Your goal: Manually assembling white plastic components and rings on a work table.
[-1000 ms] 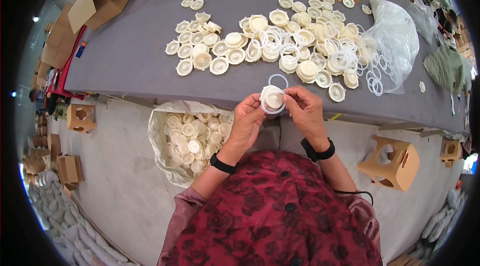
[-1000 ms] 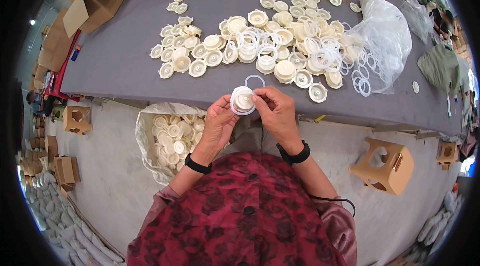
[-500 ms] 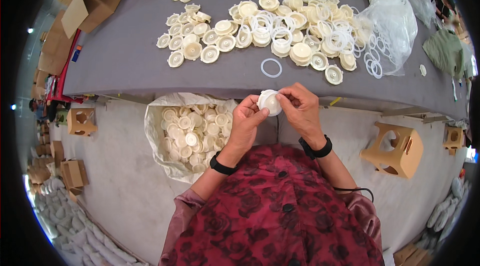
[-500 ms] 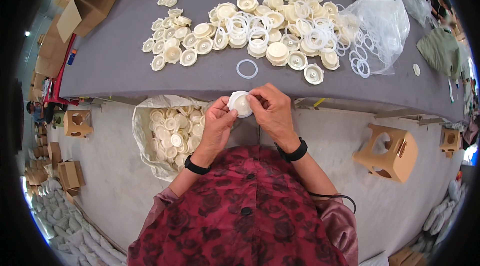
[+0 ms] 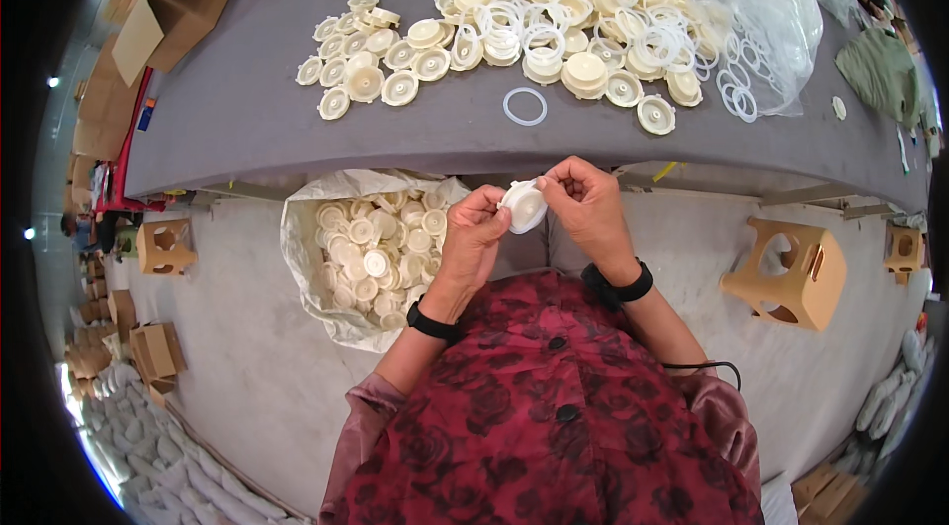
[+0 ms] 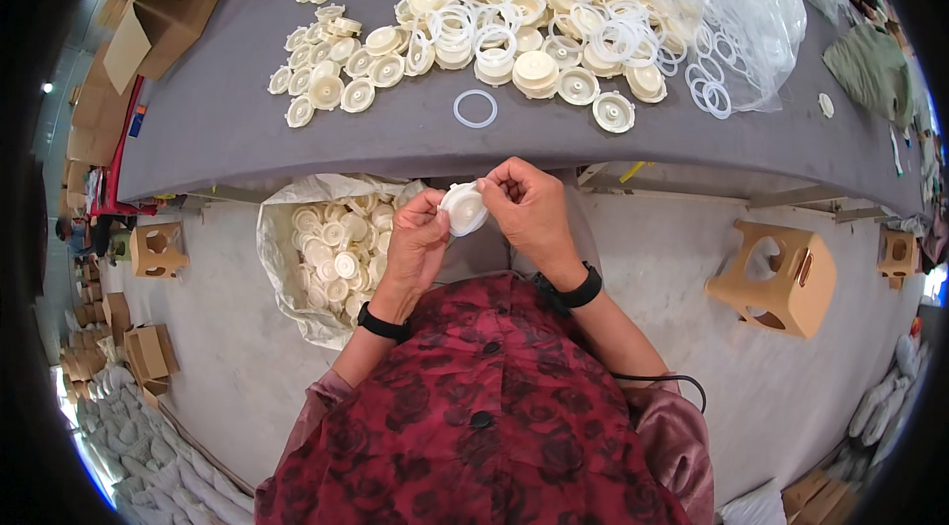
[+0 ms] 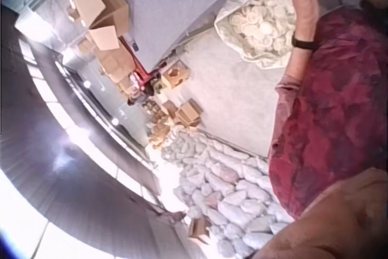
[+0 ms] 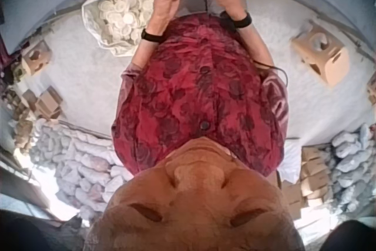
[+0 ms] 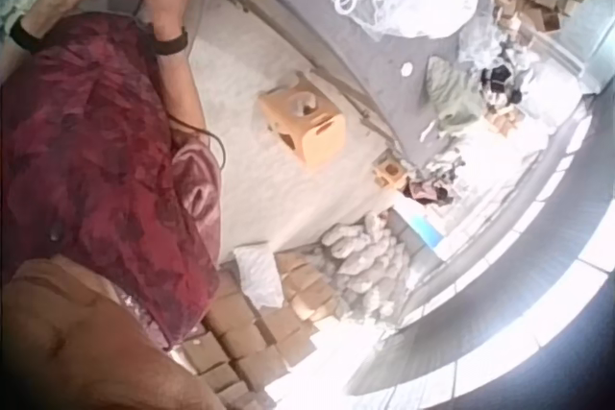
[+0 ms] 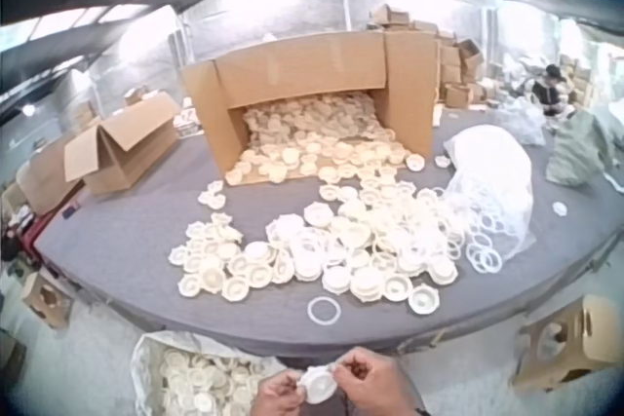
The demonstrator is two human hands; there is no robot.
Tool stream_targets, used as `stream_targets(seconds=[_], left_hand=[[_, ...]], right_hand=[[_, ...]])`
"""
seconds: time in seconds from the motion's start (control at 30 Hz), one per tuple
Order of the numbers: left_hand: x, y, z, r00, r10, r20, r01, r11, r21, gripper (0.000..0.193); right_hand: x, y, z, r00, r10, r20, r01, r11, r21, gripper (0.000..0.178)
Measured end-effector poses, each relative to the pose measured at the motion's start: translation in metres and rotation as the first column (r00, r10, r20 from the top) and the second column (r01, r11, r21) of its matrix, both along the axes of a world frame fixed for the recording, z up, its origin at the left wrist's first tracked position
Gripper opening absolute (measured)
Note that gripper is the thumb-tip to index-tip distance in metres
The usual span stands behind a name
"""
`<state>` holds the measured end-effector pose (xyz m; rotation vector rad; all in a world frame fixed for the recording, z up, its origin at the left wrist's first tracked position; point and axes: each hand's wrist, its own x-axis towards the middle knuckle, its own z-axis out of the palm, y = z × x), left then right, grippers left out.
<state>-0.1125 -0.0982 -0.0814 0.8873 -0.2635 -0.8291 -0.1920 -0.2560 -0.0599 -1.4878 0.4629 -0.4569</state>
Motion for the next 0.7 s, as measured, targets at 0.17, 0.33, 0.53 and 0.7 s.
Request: stream_targets(seconds=[0.17, 0.33, 0.53, 0.7], left_hand=[[0.001, 0.003, -0.003, 1.000, -0.010, -0.005, 0.010, 1.000, 0.025, 0.011], [0.007, 0.001, -0.007, 0.999, -0.039, 0.026, 0.037, 0.997, 0.075, 0.011], [0.009, -0.004, -0.009, 0.991, 0.073, -0.108, -0.072, 0.997, 0.012, 0.014], [0.010, -0.006, -0.023, 0.971, 0.012, -0.239, -0.028, 0.998, -0.064, 0.028]], right_hand=[[0.000, 0.001, -0.006, 0.998, -0.009, -0.068, 0.006, 0.999, -0.041, 0.015], [0.007, 0.004, 0.000, 0.996, -0.052, -0.069, 0.043, 0.990, -0.134, 0.017], [0.002, 0.002, -0.006, 0.991, 0.045, -0.122, -0.028, 0.989, 0.143, 0.014], [-0.006, 0.002, -0.009, 0.997, 0.071, 0.042, -0.083, 0.880, 0.469, 0.011]])
